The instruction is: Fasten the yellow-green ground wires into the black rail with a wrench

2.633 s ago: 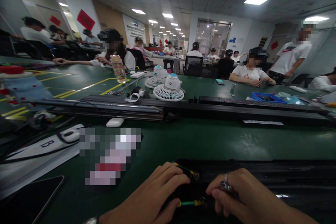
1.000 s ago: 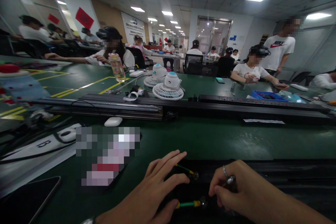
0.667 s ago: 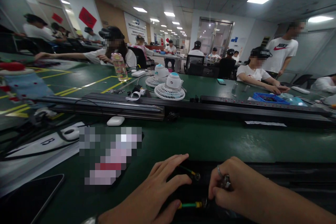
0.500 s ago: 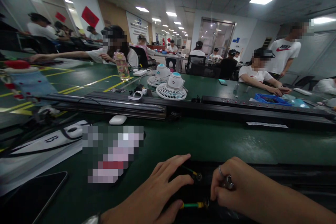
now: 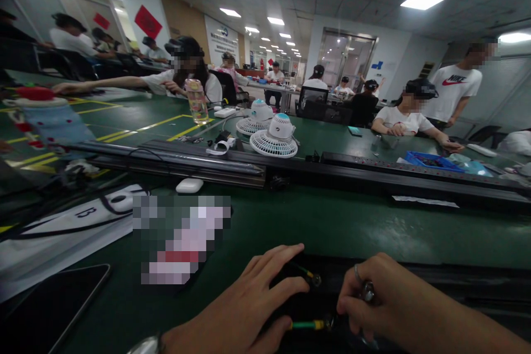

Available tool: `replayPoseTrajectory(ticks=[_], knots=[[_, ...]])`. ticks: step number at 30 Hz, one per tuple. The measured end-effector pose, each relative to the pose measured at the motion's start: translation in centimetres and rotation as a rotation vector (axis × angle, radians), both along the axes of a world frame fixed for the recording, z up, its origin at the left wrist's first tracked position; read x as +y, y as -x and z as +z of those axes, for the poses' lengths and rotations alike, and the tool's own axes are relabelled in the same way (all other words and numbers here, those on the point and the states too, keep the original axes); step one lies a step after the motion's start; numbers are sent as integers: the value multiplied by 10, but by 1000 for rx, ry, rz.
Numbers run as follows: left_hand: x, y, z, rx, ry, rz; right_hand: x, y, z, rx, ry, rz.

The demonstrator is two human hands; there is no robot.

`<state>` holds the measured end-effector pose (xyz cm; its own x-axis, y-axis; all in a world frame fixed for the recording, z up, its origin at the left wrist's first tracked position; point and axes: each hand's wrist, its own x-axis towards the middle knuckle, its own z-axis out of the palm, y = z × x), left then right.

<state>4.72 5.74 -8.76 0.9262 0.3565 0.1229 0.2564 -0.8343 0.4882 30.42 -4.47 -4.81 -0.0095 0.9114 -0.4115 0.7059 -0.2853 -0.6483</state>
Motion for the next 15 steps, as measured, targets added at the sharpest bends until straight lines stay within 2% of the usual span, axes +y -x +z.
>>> replayPoseTrajectory(ticks=[8, 15], knots=[[1, -1, -3, -41, 15, 9, 0, -1, 1, 45, 23, -9], [1, 0, 0, -14, 10, -1, 4, 0, 9, -22, -2, 10]])
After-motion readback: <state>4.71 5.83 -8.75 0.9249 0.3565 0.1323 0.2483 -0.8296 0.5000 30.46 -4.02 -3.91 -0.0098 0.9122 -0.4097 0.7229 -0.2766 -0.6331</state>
